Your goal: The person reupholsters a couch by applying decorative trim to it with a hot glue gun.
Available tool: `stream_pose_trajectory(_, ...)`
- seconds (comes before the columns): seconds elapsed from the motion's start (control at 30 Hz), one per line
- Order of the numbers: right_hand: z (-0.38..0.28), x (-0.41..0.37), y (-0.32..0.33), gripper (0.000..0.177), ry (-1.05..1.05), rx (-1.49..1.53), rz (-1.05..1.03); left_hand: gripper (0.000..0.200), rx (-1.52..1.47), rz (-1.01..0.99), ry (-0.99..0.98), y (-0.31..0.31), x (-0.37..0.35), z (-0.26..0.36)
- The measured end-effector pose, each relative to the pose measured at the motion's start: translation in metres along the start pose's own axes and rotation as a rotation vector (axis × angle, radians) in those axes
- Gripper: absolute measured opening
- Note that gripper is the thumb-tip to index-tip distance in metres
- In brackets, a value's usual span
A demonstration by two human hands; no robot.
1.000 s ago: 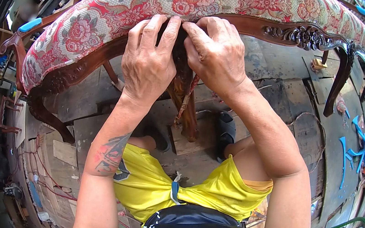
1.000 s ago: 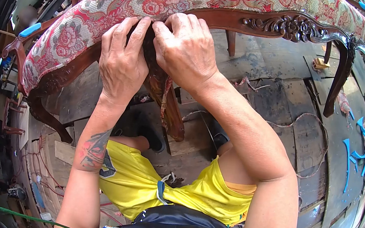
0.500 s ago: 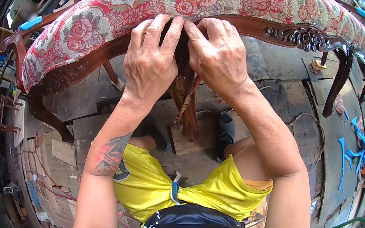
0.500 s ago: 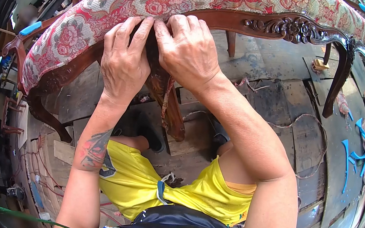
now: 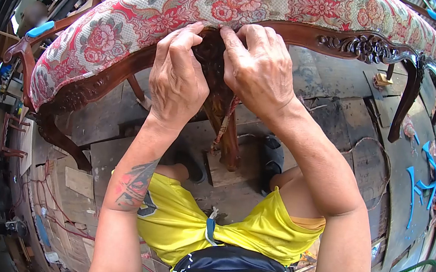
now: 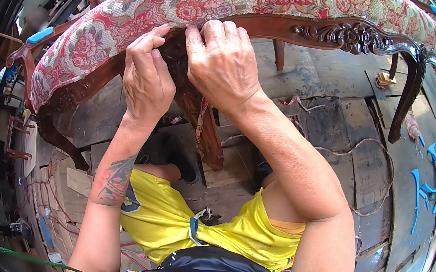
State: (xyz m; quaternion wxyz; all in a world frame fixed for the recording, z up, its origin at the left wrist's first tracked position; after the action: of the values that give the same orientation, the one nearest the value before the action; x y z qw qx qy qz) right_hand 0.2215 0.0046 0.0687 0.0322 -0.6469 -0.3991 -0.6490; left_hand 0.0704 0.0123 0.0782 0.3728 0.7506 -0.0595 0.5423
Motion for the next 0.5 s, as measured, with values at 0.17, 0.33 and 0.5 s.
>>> stream_pose_trajectory(0.17, -0.001, -0.001, -0.002, 0.037, -0.003, -0.01, 0.011, 0.043, 0.115, -0.073, 0.003, 0.002, 0.005, 0.006)
stream_pose_trajectory(0.33, -0.004, -0.001, -0.004, 0.036, 0.037, -0.026, 0.033, 0.051, 0.212, -0.101, -0.013, -0.002, 0.004, 0.01)
stream_pose_trajectory(0.5, -0.006, 0.0, -0.004, 0.033, 0.042, -0.034, 0.036, 0.054, 0.256, -0.109, -0.031, -0.004, 0.004, 0.012)
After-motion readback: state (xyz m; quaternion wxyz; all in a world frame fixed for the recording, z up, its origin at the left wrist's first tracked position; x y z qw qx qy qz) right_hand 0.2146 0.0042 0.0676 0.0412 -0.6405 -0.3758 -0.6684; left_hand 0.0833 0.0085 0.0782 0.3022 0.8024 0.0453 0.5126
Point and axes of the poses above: each hand's wrist, its own x-axis towards the middle knuckle, its own y-axis out of the back of the hand, z = x × y, the point moved 5 cm from there along x, towards the middle knuckle, and after that the axes turned 8 degrees about x, right-handed, at the moved point
